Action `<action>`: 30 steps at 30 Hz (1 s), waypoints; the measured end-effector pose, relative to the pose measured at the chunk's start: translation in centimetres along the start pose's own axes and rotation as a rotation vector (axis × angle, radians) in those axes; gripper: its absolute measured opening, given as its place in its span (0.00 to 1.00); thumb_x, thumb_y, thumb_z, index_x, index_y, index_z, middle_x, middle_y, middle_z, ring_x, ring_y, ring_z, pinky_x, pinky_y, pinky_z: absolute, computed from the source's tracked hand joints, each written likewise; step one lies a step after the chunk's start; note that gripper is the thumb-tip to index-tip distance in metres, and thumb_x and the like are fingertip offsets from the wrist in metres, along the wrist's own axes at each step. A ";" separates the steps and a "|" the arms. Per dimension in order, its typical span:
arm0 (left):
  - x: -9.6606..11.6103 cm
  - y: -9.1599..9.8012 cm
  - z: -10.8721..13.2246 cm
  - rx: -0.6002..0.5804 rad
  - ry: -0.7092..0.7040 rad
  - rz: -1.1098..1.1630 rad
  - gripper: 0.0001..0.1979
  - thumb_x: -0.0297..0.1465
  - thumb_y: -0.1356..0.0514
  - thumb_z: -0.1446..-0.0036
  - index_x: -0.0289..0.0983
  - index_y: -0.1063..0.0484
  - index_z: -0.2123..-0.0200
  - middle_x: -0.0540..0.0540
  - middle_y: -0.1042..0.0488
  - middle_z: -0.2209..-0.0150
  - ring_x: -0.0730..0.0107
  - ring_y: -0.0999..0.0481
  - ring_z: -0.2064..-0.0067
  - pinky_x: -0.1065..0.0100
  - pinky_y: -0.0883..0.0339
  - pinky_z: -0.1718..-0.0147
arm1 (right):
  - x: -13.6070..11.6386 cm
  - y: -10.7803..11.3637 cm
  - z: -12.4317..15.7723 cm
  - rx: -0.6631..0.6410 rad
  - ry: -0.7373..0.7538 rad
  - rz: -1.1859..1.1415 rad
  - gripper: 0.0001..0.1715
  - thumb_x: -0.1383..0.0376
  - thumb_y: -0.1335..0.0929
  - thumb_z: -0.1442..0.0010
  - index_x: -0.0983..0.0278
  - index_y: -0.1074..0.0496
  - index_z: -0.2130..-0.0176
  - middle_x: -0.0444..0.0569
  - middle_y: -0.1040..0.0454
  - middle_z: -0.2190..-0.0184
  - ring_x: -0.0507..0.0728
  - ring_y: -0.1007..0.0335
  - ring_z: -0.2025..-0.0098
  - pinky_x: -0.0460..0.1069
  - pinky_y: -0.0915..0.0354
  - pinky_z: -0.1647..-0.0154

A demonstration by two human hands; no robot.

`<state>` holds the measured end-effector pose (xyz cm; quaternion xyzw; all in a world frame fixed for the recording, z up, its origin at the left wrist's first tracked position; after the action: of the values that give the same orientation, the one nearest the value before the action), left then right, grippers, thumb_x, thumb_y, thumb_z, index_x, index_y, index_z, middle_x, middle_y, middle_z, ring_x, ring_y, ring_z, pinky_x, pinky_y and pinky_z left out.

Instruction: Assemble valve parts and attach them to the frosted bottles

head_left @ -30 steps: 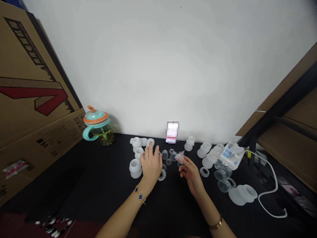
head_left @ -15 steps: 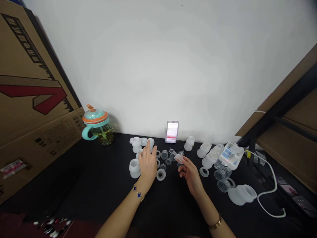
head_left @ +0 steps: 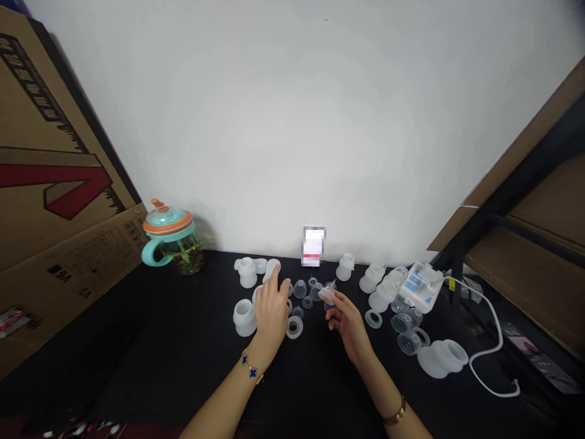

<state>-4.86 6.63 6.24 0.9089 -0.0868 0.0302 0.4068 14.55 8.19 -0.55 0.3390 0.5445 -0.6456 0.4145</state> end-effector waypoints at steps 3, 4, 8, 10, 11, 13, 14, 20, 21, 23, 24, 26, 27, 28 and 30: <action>0.5 0.6 -0.1 0.047 -0.042 0.023 0.25 0.12 0.50 0.47 0.37 0.24 0.54 0.33 0.31 0.38 0.48 0.24 0.48 0.54 0.29 0.59 | -0.1 0.0 0.0 -0.002 0.002 0.003 0.23 0.55 0.23 0.47 0.62 0.23 0.54 0.50 0.21 0.57 0.50 0.31 0.74 0.44 0.37 0.81; 0.7 0.9 -0.1 0.068 -0.062 0.036 0.25 0.11 0.50 0.47 0.37 0.24 0.54 0.33 0.30 0.38 0.48 0.24 0.48 0.55 0.30 0.58 | -0.1 -0.1 0.1 -0.003 0.001 0.000 0.24 0.55 0.23 0.48 0.62 0.23 0.54 0.50 0.21 0.57 0.50 0.31 0.74 0.44 0.37 0.81; 1.7 1.9 0.1 0.172 -0.185 0.148 0.24 0.12 0.51 0.45 0.37 0.25 0.54 0.34 0.27 0.41 0.54 0.22 0.50 0.57 0.29 0.57 | 0.1 -0.3 0.1 -0.024 -0.014 -0.029 0.24 0.55 0.23 0.48 0.62 0.22 0.54 0.50 0.22 0.57 0.50 0.31 0.73 0.44 0.38 0.81; 2.3 2.5 0.3 0.230 -0.260 0.217 0.23 0.13 0.51 0.42 0.37 0.25 0.53 0.34 0.26 0.43 0.56 0.22 0.51 0.58 0.29 0.57 | 0.2 -0.4 0.0 -0.041 -0.028 -0.045 0.22 0.55 0.24 0.48 0.62 0.21 0.55 0.49 0.22 0.57 0.51 0.31 0.73 0.45 0.38 0.81; 2.6 2.9 0.5 0.256 -0.297 0.248 0.22 0.14 0.51 0.41 0.37 0.25 0.53 0.33 0.26 0.43 0.56 0.22 0.51 0.59 0.28 0.57 | 0.4 -0.4 0.0 -0.052 -0.037 -0.058 0.21 0.55 0.24 0.47 0.62 0.21 0.56 0.50 0.22 0.57 0.51 0.31 0.72 0.45 0.38 0.81; 3.3 3.4 0.9 0.306 -0.367 0.300 0.20 0.14 0.50 0.40 0.37 0.26 0.52 0.33 0.24 0.45 0.58 0.22 0.50 0.60 0.28 0.58 | 0.7 -0.5 -0.1 -0.072 -0.059 -0.103 0.18 0.55 0.25 0.47 0.63 0.21 0.59 0.50 0.21 0.59 0.52 0.30 0.72 0.45 0.38 0.80; 3.7 3.7 1.2 0.330 -0.405 0.323 0.20 0.15 0.48 0.39 0.37 0.26 0.51 0.34 0.24 0.46 0.58 0.22 0.50 0.61 0.28 0.58 | 0.9 -0.5 -0.2 -0.079 -0.075 -0.132 0.17 0.55 0.25 0.47 0.63 0.21 0.61 0.50 0.21 0.60 0.52 0.30 0.72 0.45 0.38 0.80; 5.8 5.0 3.3 0.457 -0.582 0.442 0.13 0.21 0.40 0.38 0.36 0.26 0.51 0.38 0.20 0.51 0.63 0.21 0.50 0.61 0.26 0.52 | 1.8 -0.4 -0.4 -0.072 -0.172 -0.223 0.17 0.55 0.27 0.46 0.62 0.22 0.59 0.50 0.20 0.60 0.56 0.24 0.65 0.49 0.30 0.67; 6.2 5.1 3.6 0.464 -0.616 0.456 0.12 0.21 0.39 0.38 0.35 0.25 0.52 0.39 0.20 0.52 0.63 0.21 0.50 0.61 0.26 0.51 | 1.9 -0.4 -0.4 -0.067 -0.183 -0.227 0.17 0.55 0.27 0.45 0.62 0.22 0.59 0.51 0.19 0.60 0.58 0.23 0.62 0.50 0.29 0.63; 6.8 5.2 4.3 0.479 -0.656 0.484 0.10 0.21 0.38 0.39 0.35 0.24 0.54 0.41 0.18 0.55 0.65 0.20 0.52 0.63 0.25 0.51 | 2.2 -0.4 -0.5 -0.069 -0.202 -0.231 0.17 0.54 0.28 0.44 0.63 0.22 0.59 0.52 0.19 0.58 0.59 0.22 0.58 0.52 0.28 0.58; 7.0 5.2 4.6 0.485 -0.659 0.499 0.10 0.22 0.37 0.40 0.36 0.24 0.55 0.42 0.18 0.55 0.66 0.20 0.52 0.63 0.25 0.51 | 2.4 -0.4 -0.6 -0.074 -0.215 -0.227 0.18 0.54 0.28 0.44 0.63 0.22 0.59 0.53 0.19 0.58 0.60 0.22 0.57 0.52 0.29 0.57; 7.4 5.0 5.2 0.474 -0.688 0.519 0.10 0.24 0.36 0.40 0.38 0.24 0.55 0.44 0.18 0.54 0.68 0.20 0.53 0.64 0.25 0.50 | 2.8 -0.5 -0.5 -0.089 -0.248 -0.215 0.19 0.52 0.28 0.44 0.63 0.22 0.59 0.53 0.19 0.58 0.60 0.22 0.56 0.52 0.29 0.56; 7.6 4.9 5.5 0.471 -0.705 0.533 0.10 0.25 0.35 0.41 0.38 0.24 0.55 0.45 0.19 0.53 0.68 0.20 0.53 0.64 0.25 0.49 | 3.0 -0.6 -0.5 -0.099 -0.261 -0.215 0.19 0.52 0.27 0.44 0.63 0.22 0.59 0.54 0.19 0.57 0.60 0.22 0.57 0.53 0.29 0.55; 7.7 4.8 5.8 0.475 -0.718 0.543 0.11 0.25 0.35 0.41 0.38 0.25 0.54 0.45 0.19 0.52 0.68 0.21 0.52 0.64 0.25 0.49 | 3.2 -0.7 -0.4 -0.108 -0.272 -0.216 0.19 0.52 0.27 0.44 0.63 0.22 0.59 0.54 0.18 0.57 0.60 0.22 0.57 0.53 0.29 0.55; 7.9 4.6 6.0 0.472 -0.731 0.555 0.12 0.26 0.34 0.42 0.38 0.25 0.54 0.44 0.20 0.51 0.68 0.21 0.51 0.64 0.25 0.48 | 3.4 -1.1 -0.2 -0.135 -0.284 -0.224 0.18 0.52 0.27 0.43 0.63 0.22 0.60 0.53 0.18 0.59 0.60 0.22 0.59 0.53 0.29 0.54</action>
<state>1.95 -1.97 6.60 0.8700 -0.4519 -0.1639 0.1102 12.14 7.93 -3.16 0.1530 0.5568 -0.6910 0.4347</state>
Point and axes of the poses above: each hand's wrist, its own z-axis away from the middle knuckle, its own y-axis out of the back of the hand, x = y × z, the point moved 7 cm from there along -z, towards the middle knuckle
